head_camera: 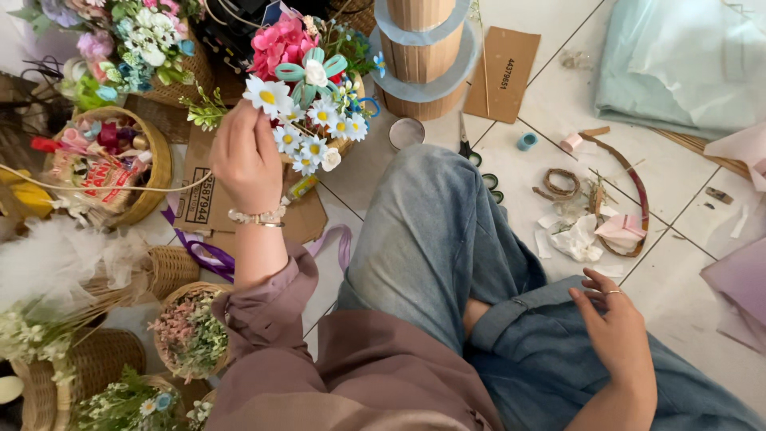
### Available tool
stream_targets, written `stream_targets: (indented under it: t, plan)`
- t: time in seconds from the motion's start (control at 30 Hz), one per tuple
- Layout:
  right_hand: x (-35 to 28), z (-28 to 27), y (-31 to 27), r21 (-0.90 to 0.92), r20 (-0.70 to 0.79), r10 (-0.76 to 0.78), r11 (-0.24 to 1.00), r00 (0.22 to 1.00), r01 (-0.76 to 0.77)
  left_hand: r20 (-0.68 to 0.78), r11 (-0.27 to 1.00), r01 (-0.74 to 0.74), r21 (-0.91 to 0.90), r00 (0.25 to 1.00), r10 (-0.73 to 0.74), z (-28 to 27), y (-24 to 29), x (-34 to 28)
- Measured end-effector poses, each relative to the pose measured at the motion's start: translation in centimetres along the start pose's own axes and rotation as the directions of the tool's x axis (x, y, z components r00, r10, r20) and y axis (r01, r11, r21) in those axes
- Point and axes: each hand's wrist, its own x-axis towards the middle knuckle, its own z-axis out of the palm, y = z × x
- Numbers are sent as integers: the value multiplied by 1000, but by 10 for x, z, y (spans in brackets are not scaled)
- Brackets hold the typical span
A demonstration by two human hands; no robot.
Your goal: The person constructs a floral wreath by wrapping twine and paper around a wooden branch and attaching flowers.
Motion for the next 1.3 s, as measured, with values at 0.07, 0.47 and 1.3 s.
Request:
stream_targets:
  t: [0.07,0.47,1.3]
  plan:
    - [0,0,2,24,-10,-12,1000,1000,12,13,1000,18,23,1000,-18,-1,-1,4]
    - [5,3,12,42,-35,-62,997,998,63,449,990,134,-50,888,-97,42,-30,-59]
    - [9,8,16,57,-25,-26,998,999,27,579,471,864,-177,478,-661,45,-5,-76]
